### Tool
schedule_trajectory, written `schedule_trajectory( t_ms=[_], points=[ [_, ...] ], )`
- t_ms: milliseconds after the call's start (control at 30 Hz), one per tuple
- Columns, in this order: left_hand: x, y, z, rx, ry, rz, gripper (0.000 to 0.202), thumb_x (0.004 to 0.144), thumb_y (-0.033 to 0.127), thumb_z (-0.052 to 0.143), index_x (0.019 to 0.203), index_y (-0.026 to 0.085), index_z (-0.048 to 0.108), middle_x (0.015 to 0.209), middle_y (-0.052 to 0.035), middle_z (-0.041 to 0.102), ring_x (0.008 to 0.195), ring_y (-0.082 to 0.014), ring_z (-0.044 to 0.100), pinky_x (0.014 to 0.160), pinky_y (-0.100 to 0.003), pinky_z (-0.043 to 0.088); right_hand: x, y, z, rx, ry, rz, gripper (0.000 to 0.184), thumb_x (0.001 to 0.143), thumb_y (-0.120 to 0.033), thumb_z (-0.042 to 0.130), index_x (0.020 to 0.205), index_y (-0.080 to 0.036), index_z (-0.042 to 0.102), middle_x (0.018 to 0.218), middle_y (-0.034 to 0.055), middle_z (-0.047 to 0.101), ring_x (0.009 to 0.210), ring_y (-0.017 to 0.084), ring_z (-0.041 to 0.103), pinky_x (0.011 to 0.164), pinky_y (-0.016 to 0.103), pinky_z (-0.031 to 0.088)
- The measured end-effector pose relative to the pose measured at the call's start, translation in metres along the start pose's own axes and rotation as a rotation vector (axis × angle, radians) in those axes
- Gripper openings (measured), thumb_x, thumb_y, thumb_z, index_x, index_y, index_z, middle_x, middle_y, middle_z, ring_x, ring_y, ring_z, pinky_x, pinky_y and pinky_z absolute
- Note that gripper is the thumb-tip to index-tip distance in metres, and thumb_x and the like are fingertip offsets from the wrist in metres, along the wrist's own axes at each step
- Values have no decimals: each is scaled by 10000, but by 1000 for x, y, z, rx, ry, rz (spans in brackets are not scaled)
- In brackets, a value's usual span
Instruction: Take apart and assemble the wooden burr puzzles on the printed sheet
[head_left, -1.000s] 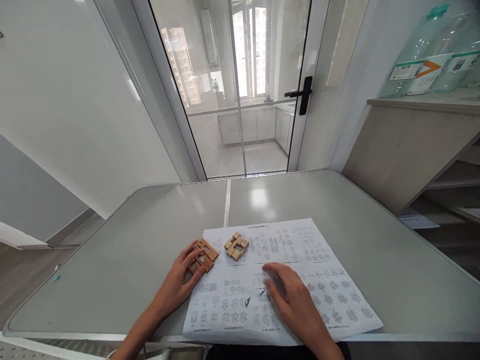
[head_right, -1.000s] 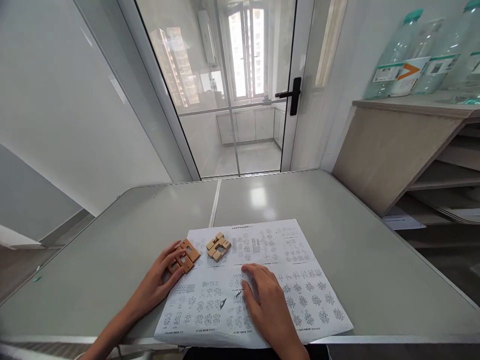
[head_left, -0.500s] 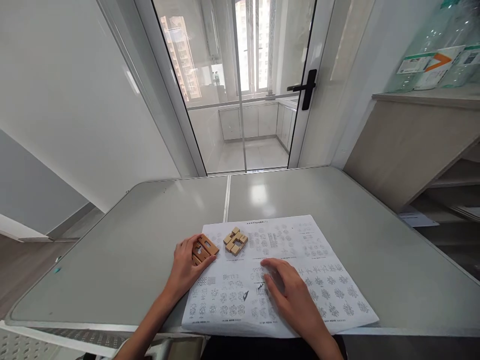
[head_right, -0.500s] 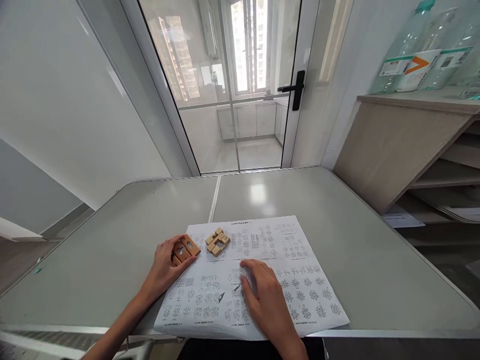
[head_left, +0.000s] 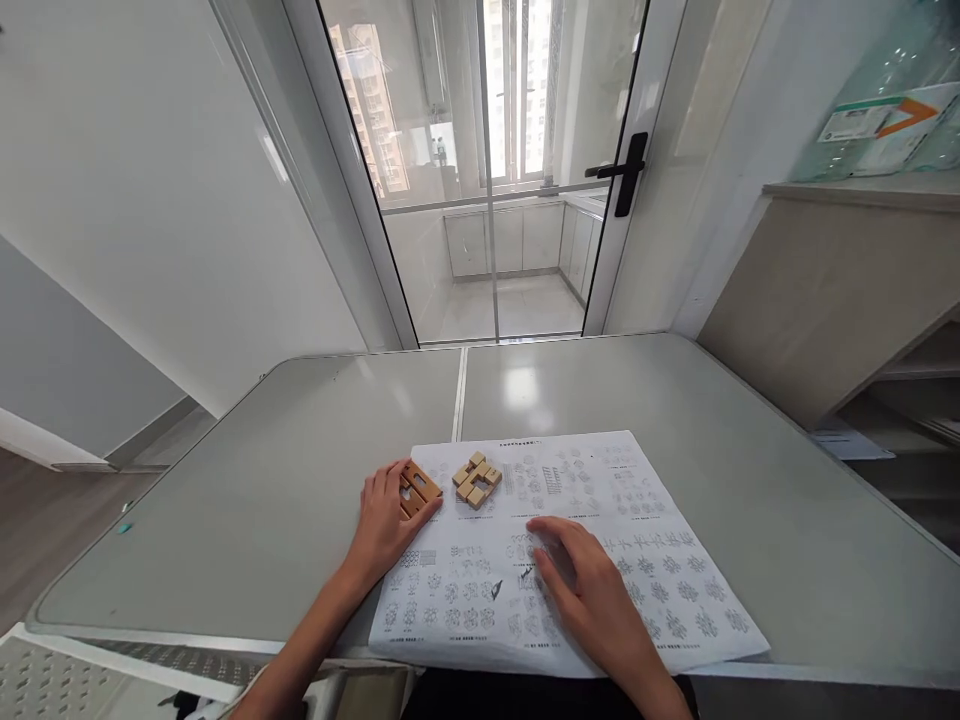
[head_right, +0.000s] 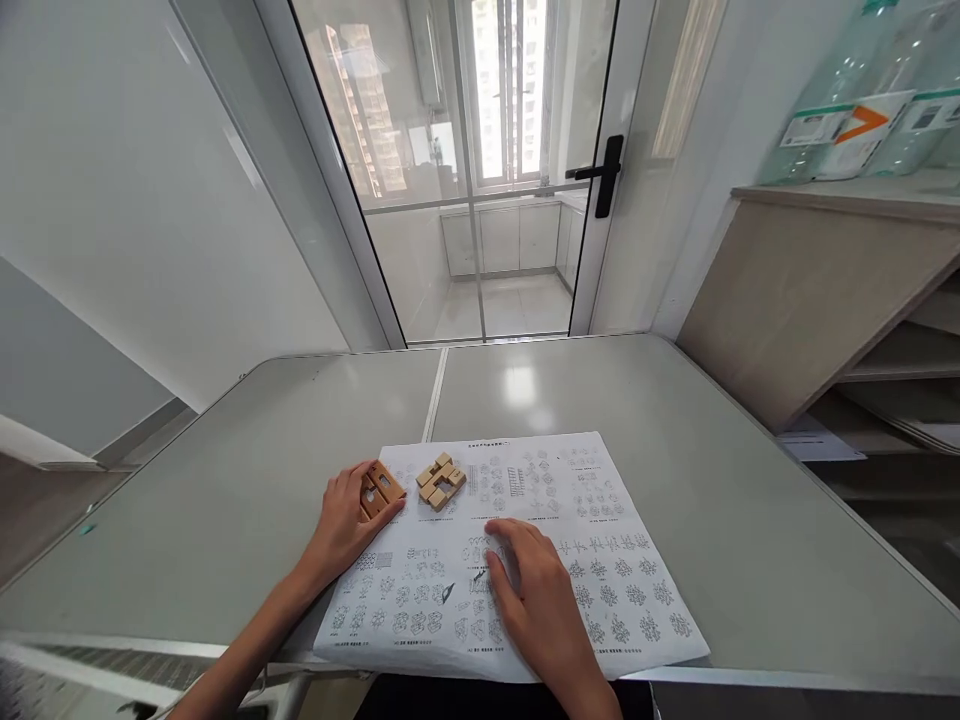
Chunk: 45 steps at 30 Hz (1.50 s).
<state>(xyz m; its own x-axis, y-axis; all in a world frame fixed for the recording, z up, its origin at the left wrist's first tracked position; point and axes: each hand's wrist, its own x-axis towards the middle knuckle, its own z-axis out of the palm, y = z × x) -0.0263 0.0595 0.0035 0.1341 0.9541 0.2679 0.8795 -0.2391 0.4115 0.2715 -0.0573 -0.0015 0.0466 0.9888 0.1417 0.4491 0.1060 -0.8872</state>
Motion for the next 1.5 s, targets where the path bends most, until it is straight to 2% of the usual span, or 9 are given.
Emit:
schedule_trajectory(
  t_ms=[133,200,300,567,900,1000,1133,1333,1500],
  points=[
    [-4,-1,-5,35,1,-36,662,921,645,664,1448,269,527,1404,-117,642,1436,-415,414,1176,-630,330,0,0,0,-9,-34,11,341,1049,-406,510,1292,-264,702,1371,89,702,1321,307,630,1130,502,532],
    [-6,-3,-8,47,4,-58,650,925,635,670,1458,291,531,1404,-107,652,1437,-416,416,1169,-652,324,0,-1,0,-9,-37,9,346,1051,-406,502,1294,-259,700,1375,91,699,1328,307,623,1140,505,522],
    [-8,-5,-10,16,-10,-61,664,912,609,699,1470,290,532,1395,-105,661,1361,-386,492,1135,-622,389,0,0,0,-6,-28,1,345,1050,-395,508,1301,-253,697,1372,92,701,1328,304,622,1145,499,518],
    [-14,-5,-20,-61,-41,22,679,909,572,715,1482,269,511,1347,-113,661,1289,-358,525,1051,-542,513,0,1,-1,4,-12,-14,322,1050,-380,526,1286,-262,709,1344,84,719,1309,301,640,1125,488,538],
    [-33,-15,-38,-70,-58,43,673,906,586,723,1465,273,516,1333,-111,651,1265,-365,561,1064,-580,525,1,-1,-2,10,-9,-19,317,1051,-377,529,1284,-266,713,1341,82,720,1310,299,641,1119,485,543],
    [-38,0,-43,-102,-78,54,677,913,571,724,1484,286,498,1381,-115,619,1298,-361,555,1073,-568,539,1,-1,-2,13,-22,-24,324,1055,-376,521,1293,-258,706,1344,92,715,1314,305,634,1128,501,533],
    [-40,38,-39,-169,-115,148,720,902,526,758,1526,322,461,1431,-119,585,1339,-362,549,1080,-555,556,0,-2,-2,24,-23,3,318,1052,-381,533,1299,-272,700,1359,83,710,1321,299,631,1124,490,539],
    [-30,100,-12,-267,-222,436,898,826,511,859,1578,329,403,1481,-131,581,1381,-382,514,1123,-601,527,0,4,2,109,104,54,405,1071,-456,487,1413,-268,594,1440,102,663,1298,292,647,1098,481,547],
    [-15,130,15,-286,-321,575,916,830,562,842,1580,280,398,1483,-139,599,1348,-385,515,1124,-603,508,2,7,1,182,231,155,441,1065,-521,479,1403,-255,575,1461,120,642,1273,298,652,1052,476,563]
  ],
)
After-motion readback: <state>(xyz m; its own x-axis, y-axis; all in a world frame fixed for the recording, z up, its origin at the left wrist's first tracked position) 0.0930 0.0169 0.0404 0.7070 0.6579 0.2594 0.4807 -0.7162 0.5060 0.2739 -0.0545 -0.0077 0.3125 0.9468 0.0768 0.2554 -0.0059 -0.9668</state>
